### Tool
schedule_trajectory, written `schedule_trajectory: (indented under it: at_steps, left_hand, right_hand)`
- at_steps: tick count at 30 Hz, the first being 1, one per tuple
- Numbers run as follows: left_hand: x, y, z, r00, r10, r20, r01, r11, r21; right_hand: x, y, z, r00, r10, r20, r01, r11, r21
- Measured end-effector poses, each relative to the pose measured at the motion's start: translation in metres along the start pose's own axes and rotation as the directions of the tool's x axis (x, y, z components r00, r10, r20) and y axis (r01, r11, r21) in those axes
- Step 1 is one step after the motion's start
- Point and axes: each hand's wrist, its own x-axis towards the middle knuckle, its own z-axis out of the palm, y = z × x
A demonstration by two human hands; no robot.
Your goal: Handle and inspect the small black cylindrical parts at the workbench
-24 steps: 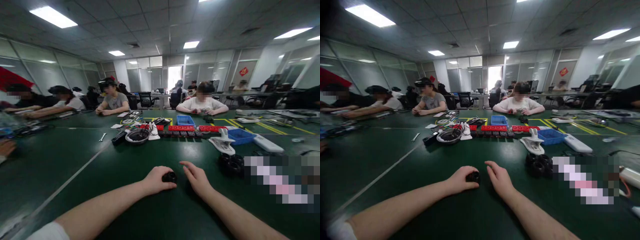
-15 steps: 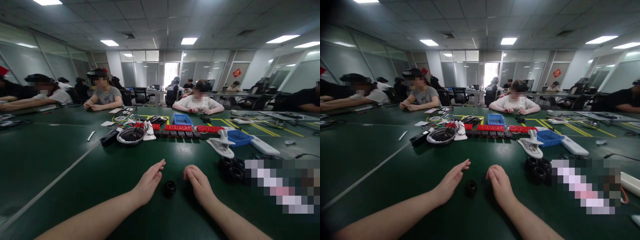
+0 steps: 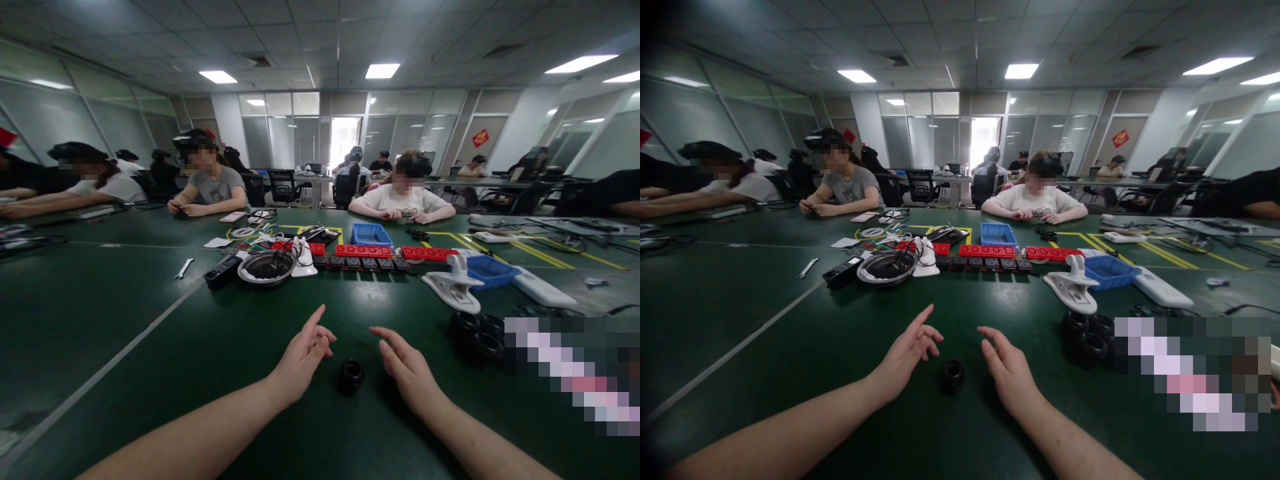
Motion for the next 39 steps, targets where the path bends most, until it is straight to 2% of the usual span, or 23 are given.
schedule_trajectory:
  at_steps: [4,7,9,13,17,21,25,34,36,39]
  left_hand:
    - [-0.002,0.009,-0.006,0.991,0.130,0.037,-0.135,0.952,0.276]
    - [-0.003,0.018,-0.008,0.988,0.126,0.088,-0.151,0.910,0.385]
    - [-0.003,0.021,-0.009,0.982,0.127,0.137,-0.171,0.907,0.386]
    - [-0.001,0.021,-0.010,0.954,0.125,0.271,-0.226,0.895,0.385]
    - [0.002,0.016,-0.007,0.938,0.117,0.326,-0.244,0.892,0.380]
    - [0.003,0.014,-0.003,0.944,0.111,0.311,-0.226,0.904,0.363]
    - [0.001,0.018,0.000,0.933,0.057,0.355,-0.189,0.918,0.349]
    - [-0.003,0.026,0.005,0.943,-0.012,0.331,-0.116,0.924,0.364]
    - [-0.002,0.027,0.005,0.941,-0.013,0.339,-0.120,0.922,0.369]
    - [-0.003,0.028,0.007,0.946,-0.030,0.322,-0.107,0.911,0.399]
  right_hand:
    - [-0.003,-0.003,-0.002,0.990,-0.110,0.092,0.115,0.992,-0.051]
    - [-0.007,-0.006,-0.005,0.965,-0.207,0.160,0.224,0.970,-0.091]
    - [-0.008,-0.009,-0.007,0.950,-0.232,0.210,0.259,0.959,-0.114]
    - [-0.005,-0.013,-0.007,0.939,-0.154,0.309,0.231,0.946,-0.229]
    - [0.001,-0.016,-0.003,0.906,-0.157,0.393,0.291,0.905,-0.311]
    - [0.006,-0.018,0.001,0.883,-0.184,0.433,0.345,0.879,-0.330]
    - [0.006,-0.019,0.000,0.866,-0.187,0.463,0.364,0.872,-0.327]
    - [0.004,-0.019,-0.006,0.822,-0.219,0.526,0.378,0.900,-0.216]
    - [0.005,-0.018,-0.005,0.823,-0.214,0.526,0.377,0.899,-0.224]
    - [0.004,-0.018,-0.003,0.857,-0.173,0.486,0.334,0.904,-0.266]
